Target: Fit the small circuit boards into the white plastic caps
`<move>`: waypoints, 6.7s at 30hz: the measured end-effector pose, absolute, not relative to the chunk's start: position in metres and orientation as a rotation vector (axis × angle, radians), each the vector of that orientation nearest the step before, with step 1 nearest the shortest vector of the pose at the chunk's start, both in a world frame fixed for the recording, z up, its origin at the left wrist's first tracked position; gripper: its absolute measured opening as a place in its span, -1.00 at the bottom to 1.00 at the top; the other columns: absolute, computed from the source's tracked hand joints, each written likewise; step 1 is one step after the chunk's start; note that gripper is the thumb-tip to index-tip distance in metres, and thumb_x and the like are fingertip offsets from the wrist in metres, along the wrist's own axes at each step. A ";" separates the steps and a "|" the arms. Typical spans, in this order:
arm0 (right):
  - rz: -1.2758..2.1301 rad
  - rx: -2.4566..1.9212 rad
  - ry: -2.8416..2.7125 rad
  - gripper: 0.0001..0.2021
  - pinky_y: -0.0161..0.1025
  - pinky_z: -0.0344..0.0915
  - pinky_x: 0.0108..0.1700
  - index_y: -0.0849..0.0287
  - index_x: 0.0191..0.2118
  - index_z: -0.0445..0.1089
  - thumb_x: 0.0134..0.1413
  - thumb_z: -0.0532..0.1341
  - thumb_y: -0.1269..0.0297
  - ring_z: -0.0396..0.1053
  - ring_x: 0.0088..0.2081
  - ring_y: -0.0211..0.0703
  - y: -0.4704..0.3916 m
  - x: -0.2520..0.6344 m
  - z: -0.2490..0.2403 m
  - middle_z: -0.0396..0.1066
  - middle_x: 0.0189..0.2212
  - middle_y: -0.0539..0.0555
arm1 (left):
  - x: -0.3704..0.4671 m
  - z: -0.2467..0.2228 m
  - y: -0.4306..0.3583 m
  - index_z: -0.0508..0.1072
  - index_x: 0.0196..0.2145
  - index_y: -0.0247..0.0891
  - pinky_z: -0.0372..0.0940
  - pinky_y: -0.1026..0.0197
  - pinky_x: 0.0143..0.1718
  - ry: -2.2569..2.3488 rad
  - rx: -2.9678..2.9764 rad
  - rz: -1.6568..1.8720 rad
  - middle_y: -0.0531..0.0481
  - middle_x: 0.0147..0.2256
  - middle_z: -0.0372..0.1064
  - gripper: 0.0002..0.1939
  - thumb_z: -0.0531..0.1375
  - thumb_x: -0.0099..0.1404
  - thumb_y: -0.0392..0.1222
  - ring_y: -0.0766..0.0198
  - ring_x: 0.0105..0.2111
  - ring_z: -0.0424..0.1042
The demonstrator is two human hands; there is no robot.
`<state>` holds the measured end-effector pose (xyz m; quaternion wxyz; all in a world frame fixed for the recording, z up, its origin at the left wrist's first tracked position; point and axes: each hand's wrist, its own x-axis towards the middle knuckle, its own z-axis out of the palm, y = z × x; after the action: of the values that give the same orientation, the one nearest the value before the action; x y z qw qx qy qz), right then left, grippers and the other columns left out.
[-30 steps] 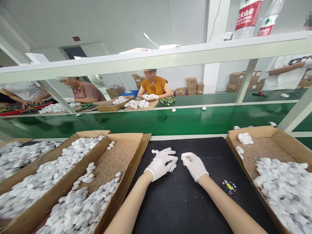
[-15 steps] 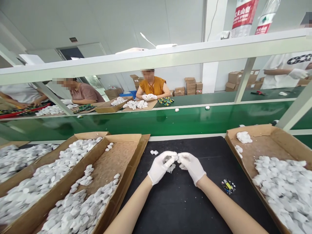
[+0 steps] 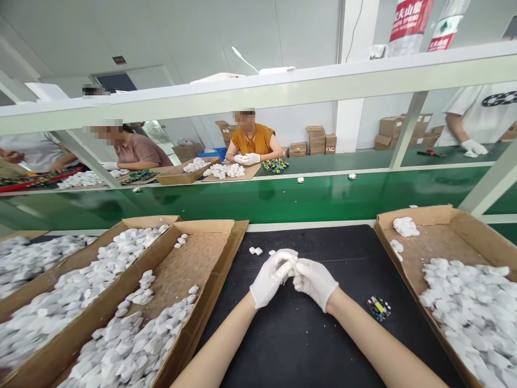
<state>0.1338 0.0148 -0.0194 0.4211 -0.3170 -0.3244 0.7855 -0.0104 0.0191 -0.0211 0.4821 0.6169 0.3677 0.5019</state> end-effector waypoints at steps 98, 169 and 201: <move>0.661 -1.076 -1.406 -0.83 -0.13 0.29 -0.16 0.05 -0.31 0.48 -0.15 0.30 0.28 0.35 -0.31 -0.12 -0.010 0.171 -0.004 0.42 -0.32 0.06 | 0.029 0.001 0.002 0.32 -0.32 -0.21 0.24 0.18 -0.35 1.708 2.177 1.053 -0.02 -0.38 0.37 -0.65 0.24 -0.03 0.03 0.16 -0.36 0.39; 1.738 -0.941 -1.094 -0.86 -0.28 0.10 -0.36 0.22 -0.43 0.30 -0.03 0.17 0.25 0.14 -0.43 -0.24 -0.021 0.144 -0.001 0.24 -0.49 0.01 | -0.001 -0.010 -0.009 0.26 -0.06 -0.14 0.27 -0.01 -0.17 0.967 2.385 1.312 -0.04 -0.30 0.42 -0.50 0.26 0.04 -0.06 0.15 -0.30 0.40; 1.672 -0.945 -1.372 -0.84 -0.31 0.06 -0.43 0.23 -0.38 0.31 -0.09 0.21 0.25 0.10 -0.52 -0.31 -0.018 0.151 0.010 0.23 -0.54 -0.03 | 0.001 -0.002 -0.009 0.39 -0.21 -0.15 0.26 0.02 -0.14 0.954 2.417 1.416 -0.02 -0.28 0.50 -0.65 0.28 0.03 -0.04 0.16 -0.31 0.45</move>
<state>0.1508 -0.0182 0.0102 0.3809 -0.3701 -0.5374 0.6550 0.0013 -0.0085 -0.0016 0.0909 0.8133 0.3212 0.4765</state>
